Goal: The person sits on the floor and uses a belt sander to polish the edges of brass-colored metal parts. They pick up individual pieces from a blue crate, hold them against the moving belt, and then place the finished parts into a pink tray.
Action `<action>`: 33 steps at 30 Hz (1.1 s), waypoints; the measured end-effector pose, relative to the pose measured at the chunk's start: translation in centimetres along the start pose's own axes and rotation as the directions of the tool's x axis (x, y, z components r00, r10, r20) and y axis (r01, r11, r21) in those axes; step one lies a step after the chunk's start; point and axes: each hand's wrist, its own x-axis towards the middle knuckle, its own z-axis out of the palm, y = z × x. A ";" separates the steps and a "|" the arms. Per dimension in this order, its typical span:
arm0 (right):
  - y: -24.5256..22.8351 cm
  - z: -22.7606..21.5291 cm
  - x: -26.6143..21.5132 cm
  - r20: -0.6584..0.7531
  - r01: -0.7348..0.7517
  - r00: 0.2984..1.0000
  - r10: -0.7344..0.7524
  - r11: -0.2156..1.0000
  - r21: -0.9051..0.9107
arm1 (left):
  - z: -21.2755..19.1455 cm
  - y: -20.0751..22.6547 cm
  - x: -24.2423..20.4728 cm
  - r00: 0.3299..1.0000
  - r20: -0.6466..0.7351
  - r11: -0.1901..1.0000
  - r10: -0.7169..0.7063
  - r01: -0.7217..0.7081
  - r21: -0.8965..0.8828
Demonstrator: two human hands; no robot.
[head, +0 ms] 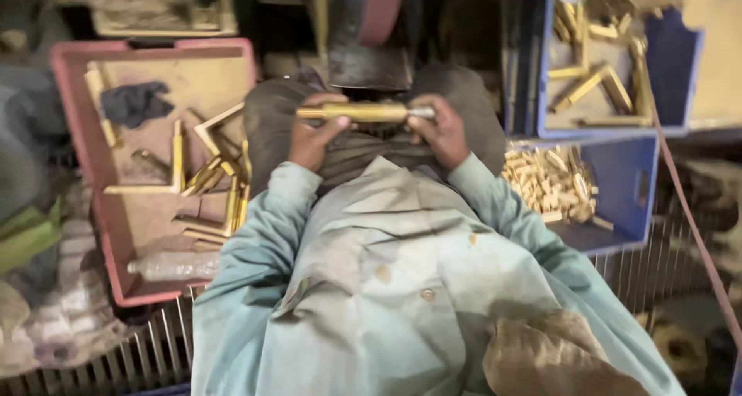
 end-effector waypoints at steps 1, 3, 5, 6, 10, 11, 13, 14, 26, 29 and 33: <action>-0.3 0.1 0.0 -0.004 0.025 1.000 -0.025 1.000 0.003 | 0.4 0.3 0.3 1.000 0.009 0.998 -0.030 0.030 -0.060; -1.3 0.2 1.3 -0.004 0.078 0.997 -0.078 0.997 -0.022 | 0.9 0.9 0.9 0.998 -0.005 0.983 -0.058 0.056 -0.177; -2.1 0.3 2.4 -0.011 0.102 0.995 -0.103 0.992 -0.076 | 1.3 1.1 1.8 0.991 -0.038 0.956 -0.130 0.115 -0.270; -2.5 0.4 2.9 -0.004 0.103 0.995 -0.104 0.988 -0.112 | 1.2 1.2 2.6 0.985 -0.054 0.940 -0.162 0.137 -0.311; -3.4 0.1 5.4 0.043 0.134 0.991 -0.128 0.973 -0.190 | 1.3 1.1 5.1 0.983 -0.071 0.942 -0.172 0.143 -0.304; -3.2 -0.1 6.1 0.060 0.144 0.989 -0.135 0.971 -0.193 | 1.1 0.9 5.7 0.979 -0.083 0.943 -0.185 0.153 -0.296; -2.4 -0.6 7.9 0.103 0.131 0.989 -0.110 0.964 -0.233 | 0.6 0.2 6.9 0.975 -0.099 0.945 -0.198 0.163 -0.285; -1.7 -0.7 8.8 0.125 0.126 0.987 -0.097 0.960 -0.251 | 0.2 -0.2 7.5 0.976 -0.100 0.946 -0.196 0.161 -0.280; 4.7 0.3 15.4 0.112 -0.004 0.993 0.026 0.982 -0.188 | -2.6 -4.5 10.7 0.915 -0.246 0.926 -0.320 0.247 -0.285; 4.7 0.6 15.8 0.107 -0.022 0.993 0.045 0.979 -0.205 | -2.5 -4.7 10.9 0.906 -0.291 0.939 -0.307 0.239 -0.248; 5.2 0.9 16.0 0.095 -0.048 0.993 0.064 0.986 -0.159 | -2.5 -5.3 11.2 0.905 -0.302 0.942 -0.300 0.232 -0.241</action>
